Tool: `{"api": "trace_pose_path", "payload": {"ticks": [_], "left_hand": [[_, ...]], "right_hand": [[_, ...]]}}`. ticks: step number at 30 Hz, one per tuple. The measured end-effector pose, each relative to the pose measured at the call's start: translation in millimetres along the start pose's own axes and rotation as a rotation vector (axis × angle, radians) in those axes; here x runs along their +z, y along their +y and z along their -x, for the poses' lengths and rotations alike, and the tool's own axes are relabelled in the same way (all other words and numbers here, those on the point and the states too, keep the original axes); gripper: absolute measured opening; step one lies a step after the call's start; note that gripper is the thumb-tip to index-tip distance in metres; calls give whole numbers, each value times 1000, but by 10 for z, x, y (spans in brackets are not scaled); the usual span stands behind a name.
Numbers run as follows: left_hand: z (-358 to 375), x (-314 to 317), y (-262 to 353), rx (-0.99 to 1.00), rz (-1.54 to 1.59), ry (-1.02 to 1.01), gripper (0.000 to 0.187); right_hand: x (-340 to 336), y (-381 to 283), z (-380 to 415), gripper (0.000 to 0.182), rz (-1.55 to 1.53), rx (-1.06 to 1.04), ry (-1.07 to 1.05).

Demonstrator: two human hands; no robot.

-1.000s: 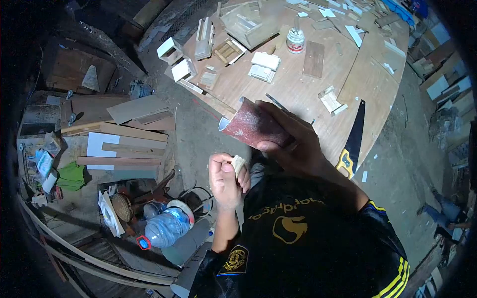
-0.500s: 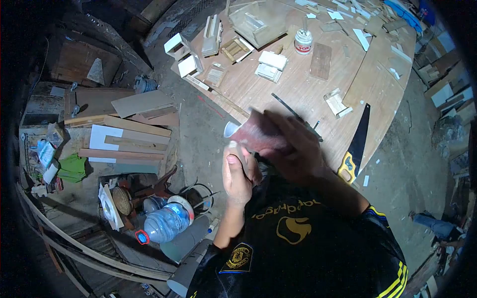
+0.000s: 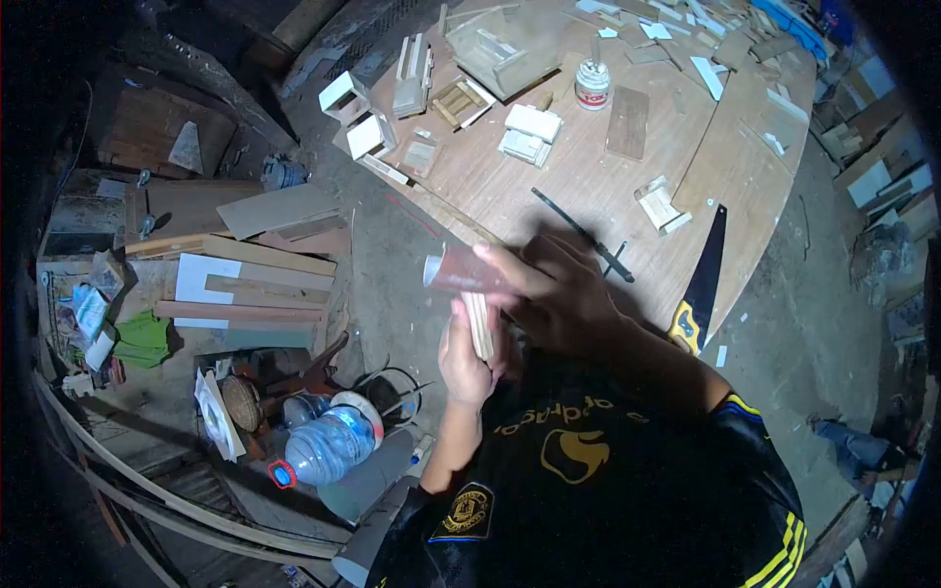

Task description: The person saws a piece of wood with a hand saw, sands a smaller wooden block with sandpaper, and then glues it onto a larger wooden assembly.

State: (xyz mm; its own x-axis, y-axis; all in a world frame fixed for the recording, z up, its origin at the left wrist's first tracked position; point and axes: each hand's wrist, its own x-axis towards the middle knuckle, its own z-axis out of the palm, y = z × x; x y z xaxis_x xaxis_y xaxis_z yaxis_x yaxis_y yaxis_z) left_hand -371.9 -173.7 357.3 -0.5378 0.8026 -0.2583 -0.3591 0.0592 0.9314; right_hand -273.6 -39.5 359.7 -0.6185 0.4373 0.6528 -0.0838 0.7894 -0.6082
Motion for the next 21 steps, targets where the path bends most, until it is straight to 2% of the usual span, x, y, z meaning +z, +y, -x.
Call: {"api": "trace_pose_path", "payload": {"ticks": [2,3,4,6,7,8,10,11,12,14,15,16,18,19,20,21], "left_hand": [[-34,-90,-51,-86,361,-242,53],[-20,-77,-55,-90,415,-245,53],[7,-46,-35,-91,416,-239,53],[42,14,40,-19,-8,-65,54],[33,-6,32,-14,-9,-63,54],[15,-43,-7,-27,101,-132,53],[-49,-158,-108,-46,320,-271,52],[-85,-225,-90,-40,412,-397,49],[-54,-208,-108,-24,420,-378,49],[9,-105,-111,195,-305,100,48],[-57,-129,-156,677,-883,171,50],[-45,-129,-134,680,-889,182,50],[-27,-112,-80,4,-151,100,50],[-57,-316,-74,-133,240,-249,51],[-38,-287,-41,-133,235,-248,51],[-1,-213,2,-90,131,-151,52]], "right_hand": [[-33,21,19,69,53,45,-2],[-52,-20,-1,69,0,-8,68],[-54,-40,-19,69,-57,-69,136],[-4,-25,44,67,-95,-107,79],[-3,-4,41,59,-84,-79,41],[-15,12,35,52,-72,-53,-1],[-62,24,13,48,-53,-17,11],[-82,17,11,45,-35,28,21],[-89,9,13,42,-25,68,23],[-67,-57,54,45,-46,-21,-3],[-48,-77,45,47,-48,-45,-38],[-31,-89,34,48,-46,-65,-68],[13,8,-12,49,-39,-77,-71],[28,49,-29,50,32,-6,-80],[42,67,-35,51,103,73,-89],[42,51,-67,51,56,73,14]]}}
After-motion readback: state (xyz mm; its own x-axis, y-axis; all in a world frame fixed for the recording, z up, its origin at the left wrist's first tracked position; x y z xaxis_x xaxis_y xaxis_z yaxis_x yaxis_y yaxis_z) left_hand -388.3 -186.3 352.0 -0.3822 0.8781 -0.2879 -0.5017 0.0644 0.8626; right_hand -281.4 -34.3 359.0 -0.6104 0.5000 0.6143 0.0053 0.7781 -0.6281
